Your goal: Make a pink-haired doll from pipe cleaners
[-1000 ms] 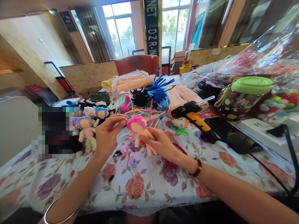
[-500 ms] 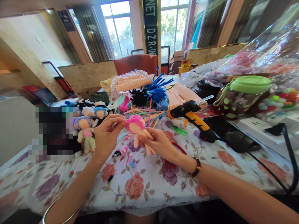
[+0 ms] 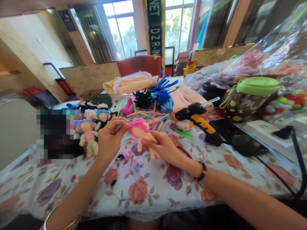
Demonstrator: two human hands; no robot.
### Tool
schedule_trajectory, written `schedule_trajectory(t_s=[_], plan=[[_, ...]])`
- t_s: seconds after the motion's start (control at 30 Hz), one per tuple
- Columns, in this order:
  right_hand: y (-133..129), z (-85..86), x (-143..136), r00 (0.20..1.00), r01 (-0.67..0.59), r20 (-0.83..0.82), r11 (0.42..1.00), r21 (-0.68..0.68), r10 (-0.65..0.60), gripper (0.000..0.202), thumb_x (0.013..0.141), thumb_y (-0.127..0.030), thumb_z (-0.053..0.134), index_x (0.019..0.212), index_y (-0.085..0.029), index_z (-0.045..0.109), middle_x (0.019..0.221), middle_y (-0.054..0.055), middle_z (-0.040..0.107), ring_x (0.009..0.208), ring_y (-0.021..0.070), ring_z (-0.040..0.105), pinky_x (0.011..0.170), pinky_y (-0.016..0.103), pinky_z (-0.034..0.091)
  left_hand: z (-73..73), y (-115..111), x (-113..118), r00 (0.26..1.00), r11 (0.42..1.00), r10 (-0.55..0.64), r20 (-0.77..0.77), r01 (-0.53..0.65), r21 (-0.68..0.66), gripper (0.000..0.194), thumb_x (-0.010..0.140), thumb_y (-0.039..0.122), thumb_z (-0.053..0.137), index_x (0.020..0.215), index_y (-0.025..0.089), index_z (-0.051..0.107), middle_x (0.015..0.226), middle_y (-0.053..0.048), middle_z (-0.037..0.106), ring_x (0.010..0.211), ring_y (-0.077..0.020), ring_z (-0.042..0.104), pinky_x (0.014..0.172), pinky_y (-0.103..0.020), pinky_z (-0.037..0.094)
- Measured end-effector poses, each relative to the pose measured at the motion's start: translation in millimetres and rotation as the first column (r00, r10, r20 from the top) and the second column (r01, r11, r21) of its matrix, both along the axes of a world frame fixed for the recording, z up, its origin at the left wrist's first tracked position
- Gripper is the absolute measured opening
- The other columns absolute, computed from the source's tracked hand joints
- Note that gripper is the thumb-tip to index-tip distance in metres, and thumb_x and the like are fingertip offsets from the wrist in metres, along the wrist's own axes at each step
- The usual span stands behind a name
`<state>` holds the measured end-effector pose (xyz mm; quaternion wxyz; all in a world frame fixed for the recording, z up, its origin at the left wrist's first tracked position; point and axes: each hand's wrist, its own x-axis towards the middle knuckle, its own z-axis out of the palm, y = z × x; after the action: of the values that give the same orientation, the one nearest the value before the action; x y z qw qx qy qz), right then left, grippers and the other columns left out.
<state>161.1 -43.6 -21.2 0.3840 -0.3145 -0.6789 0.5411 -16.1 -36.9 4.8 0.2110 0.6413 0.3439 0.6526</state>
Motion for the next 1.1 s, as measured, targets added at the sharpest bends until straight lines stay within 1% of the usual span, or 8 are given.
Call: schedule_trajectory(t_s=[0.13,0.23,0.3,0.47,0.6,0.73,0.87,1.1], plan=[[0.6,-0.3,0.4,1.000,0.001,0.003,1.000,0.018,-0.001,0.028,0.089,-0.044,0.053,0.077,-0.018,0.053,0.052,-0.006,0.056,0.040,0.0063,0.046,0.048,0.023,0.037,0.4,-0.5,0.6,1.000,1.000,0.005,-0.002,-0.005,0.012,0.006,0.075,0.014,0.067,0.072,0.020,0.068,0.082,-0.001,0.064,0.080,-0.0111,0.061,0.069,-0.021,0.051],[1.1,-0.4,0.9,0.999,0.010,0.035,1.000,0.028,-0.011,0.030,0.088,-0.046,0.052,0.078,-0.018,0.055,0.064,-0.002,0.063,0.042,0.0060,0.047,0.046,0.023,0.035,1.5,-1.5,0.4,0.999,0.999,0.029,-0.038,-0.028,0.030,0.005,0.076,0.016,0.067,0.072,0.020,0.068,0.082,-0.002,0.064,0.080,-0.0122,0.061,0.068,-0.023,0.052],[1.1,-1.0,1.2,0.998,0.026,0.058,0.999,0.038,-0.028,0.032,0.088,-0.048,0.051,0.079,-0.018,0.055,0.069,-0.001,0.065,0.044,0.0062,0.046,0.045,0.022,0.032,1.9,-2.1,0.2,0.997,0.998,0.051,-0.065,-0.047,0.052,0.004,0.076,0.017,0.067,0.073,0.020,0.068,0.082,-0.002,0.065,0.080,-0.0124,0.061,0.068,-0.024,0.052],[0.0,-2.3,1.7,0.987,0.094,0.121,0.989,0.115,-0.108,0.033,0.089,-0.047,0.051,0.076,-0.017,0.057,0.050,-0.004,0.055,0.045,0.0078,0.045,0.046,0.022,0.031,1.5,-2.0,0.3,0.994,0.995,0.070,-0.081,-0.065,0.073,0.004,0.076,0.018,0.067,0.073,0.020,0.069,0.081,-0.002,0.065,0.078,-0.0125,0.061,0.066,-0.024,0.052],[-0.8,-1.4,1.7,0.982,0.103,0.146,0.988,0.111,-0.119,0.035,0.089,-0.048,0.050,0.074,-0.017,0.057,0.044,-0.005,0.050,0.042,0.0078,0.040,0.045,0.023,0.029,2.4,-2.8,1.2,0.994,0.995,0.068,-0.088,-0.061,0.081,0.005,0.076,0.016,0.067,0.072,0.019,0.069,0.080,-0.002,0.065,0.077,-0.0120,0.061,0.066,-0.024,0.051],[-0.3,-1.7,1.6,0.984,0.109,0.130,0.988,0.111,-0.123,0.036,0.088,-0.049,0.051,0.073,-0.017,0.056,0.045,-0.004,0.051,0.044,0.0079,0.043,0.046,0.022,0.029,3.4,-4.3,1.7,0.990,0.993,0.081,-0.115,-0.070,0.098,0.006,0.076,0.015,0.067,0.072,0.019,0.069,0.080,-0.002,0.065,0.077,-0.0116,0.061,0.066,-0.023,0.051],[0.2,-2.0,1.8,0.984,0.110,0.127,0.989,0.100,-0.122,0.036,0.088,-0.050,0.050,0.073,-0.017,0.056,0.049,-0.004,0.052,0.044,0.0078,0.043,0.044,0.022,0.028,1.0,-3.6,-0.1,0.986,0.992,0.089,-0.144,-0.075,0.099,0.004,0.077,0.018,0.066,0.075,0.020,0.069,0.083,-0.003,0.066,0.080,-0.0131,0.061,0.071,-0.026,0.052],[0.3,-2.1,2.0,0.980,0.131,0.137,0.986,0.102,-0.144,0.034,0.087,-0.050,0.053,0.074,-0.018,0.055,0.048,-0.004,0.051,0.043,0.0080,0.042,0.042,0.023,0.027,-4.1,-1.8,0.1,0.971,0.981,0.163,-0.176,-0.140,0.134,0.004,0.078,0.021,0.065,0.076,0.020,0.069,0.083,-0.003,0.065,0.080,-0.0137,0.061,0.073,-0.027,0.052]])
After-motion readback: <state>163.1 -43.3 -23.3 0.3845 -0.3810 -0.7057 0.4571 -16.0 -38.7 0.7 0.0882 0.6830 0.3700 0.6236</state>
